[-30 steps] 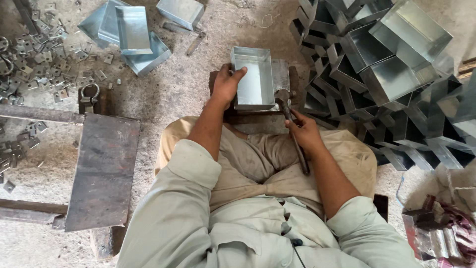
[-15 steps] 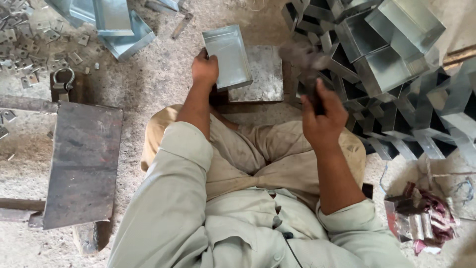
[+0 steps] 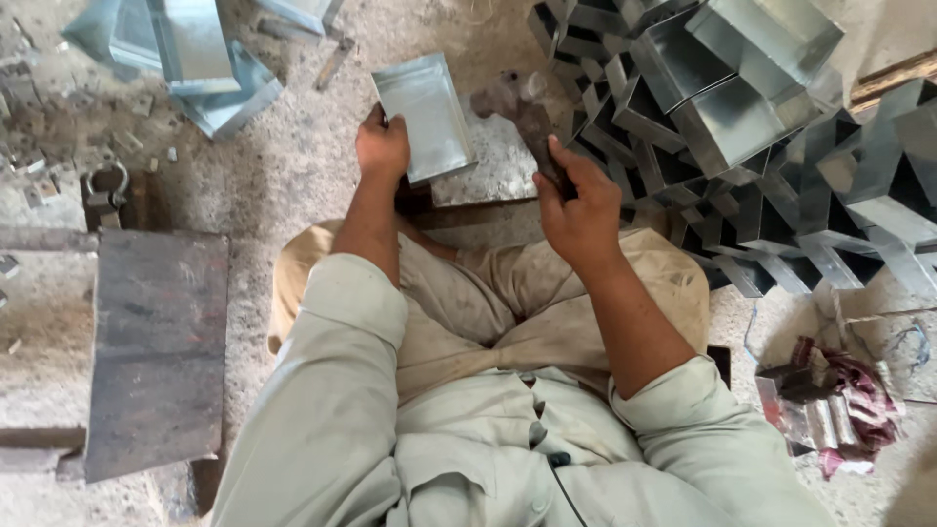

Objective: The person sits cross-legged on the floor and uses a hammer to strike a small metal piece placed on a handheld anvil. They repeatedly adjust the metal piece and hammer it to shape it, then place the finished piece aside and pick up a new one to continue the process.

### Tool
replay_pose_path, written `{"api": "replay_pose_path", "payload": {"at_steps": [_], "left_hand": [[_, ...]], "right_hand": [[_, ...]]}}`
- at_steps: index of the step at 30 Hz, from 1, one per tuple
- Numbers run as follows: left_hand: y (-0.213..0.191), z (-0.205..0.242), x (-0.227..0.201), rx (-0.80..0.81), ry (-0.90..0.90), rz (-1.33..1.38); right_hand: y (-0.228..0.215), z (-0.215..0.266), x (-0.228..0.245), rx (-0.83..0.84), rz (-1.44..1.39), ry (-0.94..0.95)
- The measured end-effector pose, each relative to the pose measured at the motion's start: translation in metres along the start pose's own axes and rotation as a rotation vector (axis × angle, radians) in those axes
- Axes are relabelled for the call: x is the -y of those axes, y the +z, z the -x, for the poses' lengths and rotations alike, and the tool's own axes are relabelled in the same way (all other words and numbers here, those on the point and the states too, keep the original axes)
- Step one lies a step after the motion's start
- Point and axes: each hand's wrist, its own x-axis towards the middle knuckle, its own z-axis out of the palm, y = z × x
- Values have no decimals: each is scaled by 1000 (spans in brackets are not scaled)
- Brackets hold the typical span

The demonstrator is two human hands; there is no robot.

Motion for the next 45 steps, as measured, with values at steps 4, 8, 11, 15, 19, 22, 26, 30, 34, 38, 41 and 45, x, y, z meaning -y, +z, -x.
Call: {"api": "replay_pose_path", "payload": {"at_steps": [4, 8, 11, 15, 19, 22, 26, 30, 34, 38, 41, 45], "left_hand": [[6, -11, 3, -8, -3, -18], [16, -17, 27, -17, -13, -51], [14, -24, 28, -9, -22, -45], [4, -11, 6, 84, -46, 93], [-13, 6, -25, 203, -36, 312], [-25, 19, -51, 312, -175, 472], [-35, 20, -53, 299, -259, 408], [-48, -20, -39, -69, -28, 958], [-103, -30, -45, -29, 50, 1667], [-115, -12, -48, 35, -35, 1159], [-86, -13, -35, 47, -204, 888], [-54, -25, -10, 117, -2, 464]], "right_hand": [[10, 8, -17, -16, -44, -30], [29, 35, -66, 131, -99, 182], [28, 37, -98, 205, -184, 353], [23, 43, -104, 331, -123, 611], [26, 44, -109, 362, 15, 541], [31, 47, -116, 376, 68, 415], [33, 47, -119, 388, 86, 447], [28, 44, -117, 386, 61, 401], [30, 49, -120, 433, 41, 453], [37, 48, -128, 429, 63, 529], [39, 49, -125, 371, 88, 488], [23, 34, -105, 166, 173, 216]]}}
